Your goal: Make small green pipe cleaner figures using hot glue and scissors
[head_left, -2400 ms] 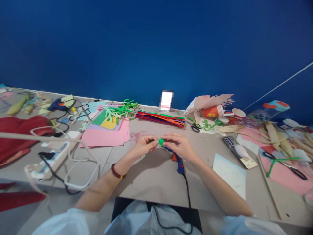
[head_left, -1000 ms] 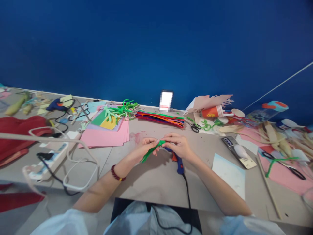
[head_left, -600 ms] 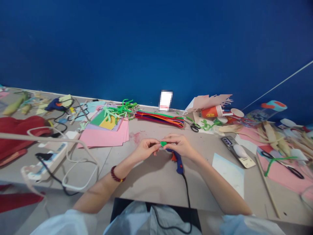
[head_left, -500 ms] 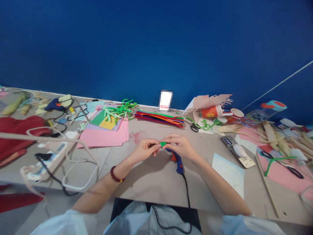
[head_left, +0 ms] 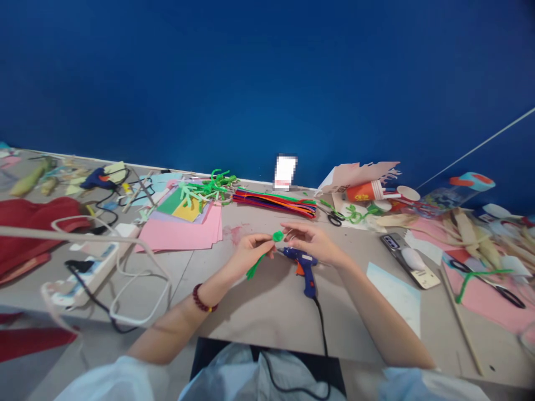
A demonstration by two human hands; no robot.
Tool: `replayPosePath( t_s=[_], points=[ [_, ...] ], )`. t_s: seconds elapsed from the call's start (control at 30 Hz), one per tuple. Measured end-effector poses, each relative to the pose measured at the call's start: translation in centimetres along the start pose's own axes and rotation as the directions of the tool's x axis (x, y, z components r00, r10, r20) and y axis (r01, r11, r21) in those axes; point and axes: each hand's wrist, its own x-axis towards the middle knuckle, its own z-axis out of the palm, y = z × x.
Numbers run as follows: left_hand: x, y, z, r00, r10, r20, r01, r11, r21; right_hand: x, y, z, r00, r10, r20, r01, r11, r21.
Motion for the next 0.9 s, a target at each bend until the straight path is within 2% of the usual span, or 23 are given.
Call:
replayPosePath(
  t_s=[0.13, 0.33, 0.53, 0.7, 0.8, 0.9],
  points=[
    [0.4, -0.1, -0.1, 0.988, -0.120, -0.094, 0.101, 0.977, -0.186, 0.2, 0.0, 0.2, 0.989, 0.055, -0.135, -0.049, 0.998, 0.048],
    [0.6, -0.5, -0.2, 0.983, -0.174, -0.058, 0.151, 0.948, -0.280, 0.6, 0.8, 1.0, 0.988, 0.033, -0.153, -0.024, 0.998, 0.061],
    [0.3, -0.4, 0.2, 0.987, -0.152, -0.043, 0.140, 0.969, -0.205, 0.6, 1.2, 1.9, 0.977, 0.041, -0.207, -0.031, 0.998, 0.051],
    [0.0, -0.4, 0.4, 0.996, -0.060, -0.066, 0.054, 0.995, -0.085, 0.3, 0.9, 2.3, 0.973, -0.050, -0.226, 0.044, 0.999, -0.032],
    [0.0, -0.5, 0.1, 1.000, -0.010, -0.023, 0.009, 0.998, -0.057, 0.2, 0.7, 2.4, 0.974, -0.107, -0.202, 0.095, 0.993, -0.066],
    [0.1, -0.7, -0.2, 1.000, -0.008, 0.011, 0.009, 0.998, -0.061, 0.1, 0.7, 2.5, 0.967, -0.125, -0.220, 0.110, 0.991, -0.079]
  ],
)
